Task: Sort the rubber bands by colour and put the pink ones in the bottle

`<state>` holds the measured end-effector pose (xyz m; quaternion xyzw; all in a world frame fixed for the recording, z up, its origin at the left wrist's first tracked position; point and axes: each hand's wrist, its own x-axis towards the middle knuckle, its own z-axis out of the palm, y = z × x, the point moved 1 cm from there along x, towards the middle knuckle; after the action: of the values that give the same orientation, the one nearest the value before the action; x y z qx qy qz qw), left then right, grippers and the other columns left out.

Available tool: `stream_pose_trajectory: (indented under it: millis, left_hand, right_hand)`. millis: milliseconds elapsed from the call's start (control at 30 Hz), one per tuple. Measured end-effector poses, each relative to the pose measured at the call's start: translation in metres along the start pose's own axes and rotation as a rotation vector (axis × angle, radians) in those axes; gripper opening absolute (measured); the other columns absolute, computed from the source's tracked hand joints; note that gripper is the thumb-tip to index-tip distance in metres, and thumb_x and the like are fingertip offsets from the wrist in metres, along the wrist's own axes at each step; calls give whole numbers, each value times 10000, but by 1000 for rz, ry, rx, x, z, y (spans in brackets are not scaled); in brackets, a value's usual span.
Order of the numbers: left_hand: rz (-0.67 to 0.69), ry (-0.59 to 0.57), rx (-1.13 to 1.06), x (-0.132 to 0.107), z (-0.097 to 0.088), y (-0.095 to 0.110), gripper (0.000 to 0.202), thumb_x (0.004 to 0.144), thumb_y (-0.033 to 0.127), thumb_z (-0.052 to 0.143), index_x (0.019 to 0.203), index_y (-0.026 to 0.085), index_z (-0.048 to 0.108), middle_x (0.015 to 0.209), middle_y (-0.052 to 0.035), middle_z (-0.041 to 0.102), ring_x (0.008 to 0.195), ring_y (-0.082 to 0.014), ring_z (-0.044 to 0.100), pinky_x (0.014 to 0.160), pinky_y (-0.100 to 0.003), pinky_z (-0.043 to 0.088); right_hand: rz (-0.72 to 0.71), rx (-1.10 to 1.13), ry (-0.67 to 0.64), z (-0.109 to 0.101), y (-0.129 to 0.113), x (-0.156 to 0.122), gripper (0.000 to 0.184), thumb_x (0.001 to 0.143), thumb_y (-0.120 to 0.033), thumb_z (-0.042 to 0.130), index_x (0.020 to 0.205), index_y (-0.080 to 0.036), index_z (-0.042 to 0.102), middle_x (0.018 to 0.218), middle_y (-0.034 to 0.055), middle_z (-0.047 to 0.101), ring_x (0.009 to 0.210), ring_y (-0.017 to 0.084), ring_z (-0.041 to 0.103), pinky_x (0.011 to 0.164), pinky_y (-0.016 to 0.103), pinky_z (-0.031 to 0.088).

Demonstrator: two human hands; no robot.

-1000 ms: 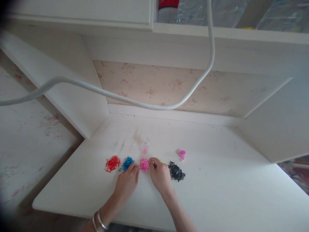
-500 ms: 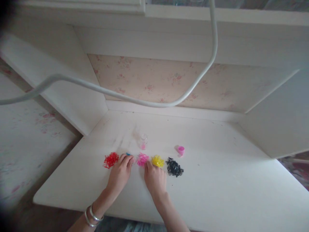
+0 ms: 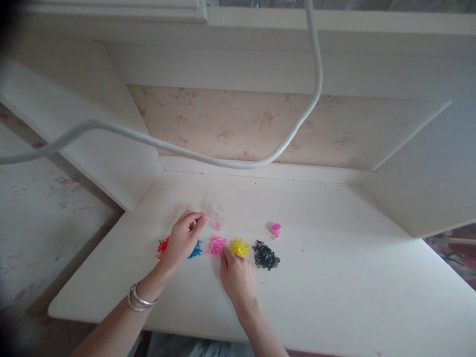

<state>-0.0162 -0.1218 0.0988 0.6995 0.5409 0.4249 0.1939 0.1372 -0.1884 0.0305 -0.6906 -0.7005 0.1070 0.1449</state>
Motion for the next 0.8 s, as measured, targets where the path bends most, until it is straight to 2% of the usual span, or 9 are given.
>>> stream_pose_trajectory:
  millis: [200, 367, 500, 633, 800]
  left_hand:
    - [72, 23, 38, 33, 12, -2, 206, 906, 283, 465, 912, 182, 645, 867, -25, 607, 750, -114, 569, 696, -222, 449]
    - [86, -2, 55, 41, 22, -11, 200, 894, 271, 480, 900, 190, 664, 857, -23, 621, 751, -121, 584, 698, -226, 457]
    - [78, -6, 51, 37, 21, -13, 229, 910, 273, 450, 910, 198, 666, 871, -20, 624, 746, -115, 584, 702, -222, 455]
    - [53, 0, 41, 29, 9, -12, 256, 925, 299, 422, 918, 200, 658, 873, -20, 613, 736, -112, 574, 688, -221, 448]
    - [8, -51, 88, -4, -3, -15, 233, 927, 304, 420, 927, 199, 628, 859, -13, 590, 679, -107, 549, 674, -234, 446]
  right_hand:
    - [-10, 196, 59, 4, 0, -5, 310, 933, -326, 380, 987, -284, 682, 738, 14, 716, 626, 137, 658, 546, 182, 358]
    - [5, 391, 114, 3, 3, -8, 331, 922, -376, 398, 940, -242, 699, 686, 21, 700, 572, 125, 631, 561, 175, 390]
    - [46, 497, 150, -3, 7, -3, 365, 907, -426, 413, 917, -206, 704, 665, 28, 689, 539, 123, 603, 546, 184, 396]
    - [69, 573, 177, -17, 8, 9, 393, 915, -448, 384, 921, -195, 685, 676, 22, 678, 545, 118, 586, 527, 186, 386]
    - [57, 474, 242, -45, 4, 33, 382, 922, -450, 371, 933, -211, 669, 591, -11, 632, 516, 110, 559, 518, 185, 357]
